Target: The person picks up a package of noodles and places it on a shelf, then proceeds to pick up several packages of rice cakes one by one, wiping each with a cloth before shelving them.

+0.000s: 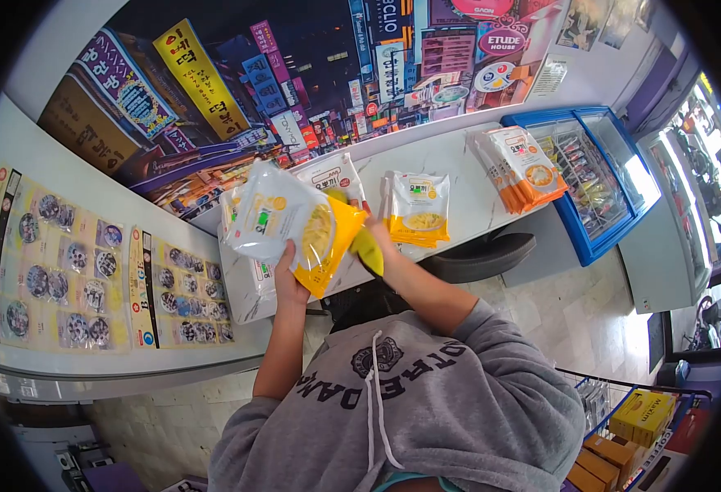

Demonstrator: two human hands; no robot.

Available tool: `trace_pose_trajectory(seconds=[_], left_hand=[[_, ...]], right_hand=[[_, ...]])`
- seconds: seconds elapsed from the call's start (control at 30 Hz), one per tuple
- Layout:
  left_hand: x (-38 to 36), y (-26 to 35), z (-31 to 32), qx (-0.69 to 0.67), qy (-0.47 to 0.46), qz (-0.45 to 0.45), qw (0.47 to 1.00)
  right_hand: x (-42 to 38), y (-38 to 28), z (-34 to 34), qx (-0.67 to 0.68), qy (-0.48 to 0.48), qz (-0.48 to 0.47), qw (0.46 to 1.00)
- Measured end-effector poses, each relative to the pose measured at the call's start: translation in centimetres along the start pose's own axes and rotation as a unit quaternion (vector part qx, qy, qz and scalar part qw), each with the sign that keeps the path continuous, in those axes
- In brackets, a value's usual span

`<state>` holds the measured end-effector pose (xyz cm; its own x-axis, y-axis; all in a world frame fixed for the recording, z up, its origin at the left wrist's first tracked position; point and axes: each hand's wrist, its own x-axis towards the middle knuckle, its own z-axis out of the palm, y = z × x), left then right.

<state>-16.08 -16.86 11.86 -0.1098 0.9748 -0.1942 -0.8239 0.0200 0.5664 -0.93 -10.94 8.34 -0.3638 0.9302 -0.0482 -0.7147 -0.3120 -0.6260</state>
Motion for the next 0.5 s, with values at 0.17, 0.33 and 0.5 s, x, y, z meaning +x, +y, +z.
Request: trace_pose_trajectory(seconds=[0.17,0.33,0.5], left_hand=[[1.5,-1.1,1.2,0.158,0.032,0.013,0.987],[2.1,-3.3,1.0,0.245,-0.072,-0.232,0.939],[3.9,-7.6,0.5,0.203,-0.079,-0.26,0.941]], right_hand=[[-3.7,-2.3,0.4,-0.139,0.171,0.084,0.972],[-3.3,-7.3,-1.4,-0.028,0.086,-0.071,0.993],[-4.1,-3.2,-6.5,0.203,0.119,0.109,0.966]])
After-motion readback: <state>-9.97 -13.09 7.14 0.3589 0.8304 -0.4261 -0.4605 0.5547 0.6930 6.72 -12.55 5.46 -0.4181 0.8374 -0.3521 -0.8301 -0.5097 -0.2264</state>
